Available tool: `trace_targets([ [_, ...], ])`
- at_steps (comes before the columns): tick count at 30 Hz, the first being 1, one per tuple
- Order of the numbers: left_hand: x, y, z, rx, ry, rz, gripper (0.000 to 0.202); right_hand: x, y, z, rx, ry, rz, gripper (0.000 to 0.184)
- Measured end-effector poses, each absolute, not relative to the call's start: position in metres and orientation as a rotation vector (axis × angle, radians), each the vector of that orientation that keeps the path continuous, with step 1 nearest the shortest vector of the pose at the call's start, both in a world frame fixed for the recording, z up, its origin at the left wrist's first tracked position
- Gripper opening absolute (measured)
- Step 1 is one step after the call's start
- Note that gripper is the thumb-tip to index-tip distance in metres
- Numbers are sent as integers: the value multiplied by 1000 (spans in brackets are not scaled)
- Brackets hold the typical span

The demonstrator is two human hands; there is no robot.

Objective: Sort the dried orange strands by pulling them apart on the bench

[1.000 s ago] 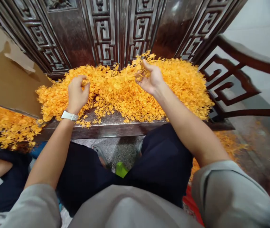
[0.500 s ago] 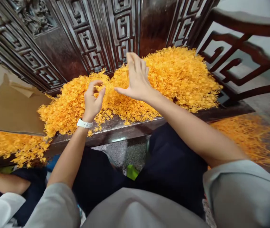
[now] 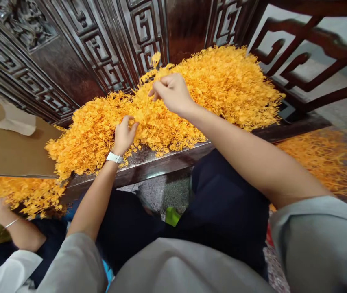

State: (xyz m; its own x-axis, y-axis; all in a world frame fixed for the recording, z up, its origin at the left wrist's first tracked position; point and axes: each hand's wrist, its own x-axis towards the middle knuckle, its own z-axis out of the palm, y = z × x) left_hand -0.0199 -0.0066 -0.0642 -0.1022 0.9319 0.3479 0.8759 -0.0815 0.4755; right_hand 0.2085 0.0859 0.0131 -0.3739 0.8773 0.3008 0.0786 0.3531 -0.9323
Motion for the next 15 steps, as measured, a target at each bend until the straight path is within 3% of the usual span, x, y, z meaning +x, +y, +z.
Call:
trace_targets([
  [2,-27,-7,-61,2050,2153,782,35,219,98,17,-878,-1581,1082,40],
  [6,-48,-9,-44,2079,2324,767,32,255,129,23,-945,-1272,1106,39],
  [12,-123,-12,-13,1828,2602,1138,26,312,168,15,-1084,-1306,1100,61],
  [15,-164,-18,-5,1714,2751,1241,31,324,175,5,-1100,-1261,1082,61],
])
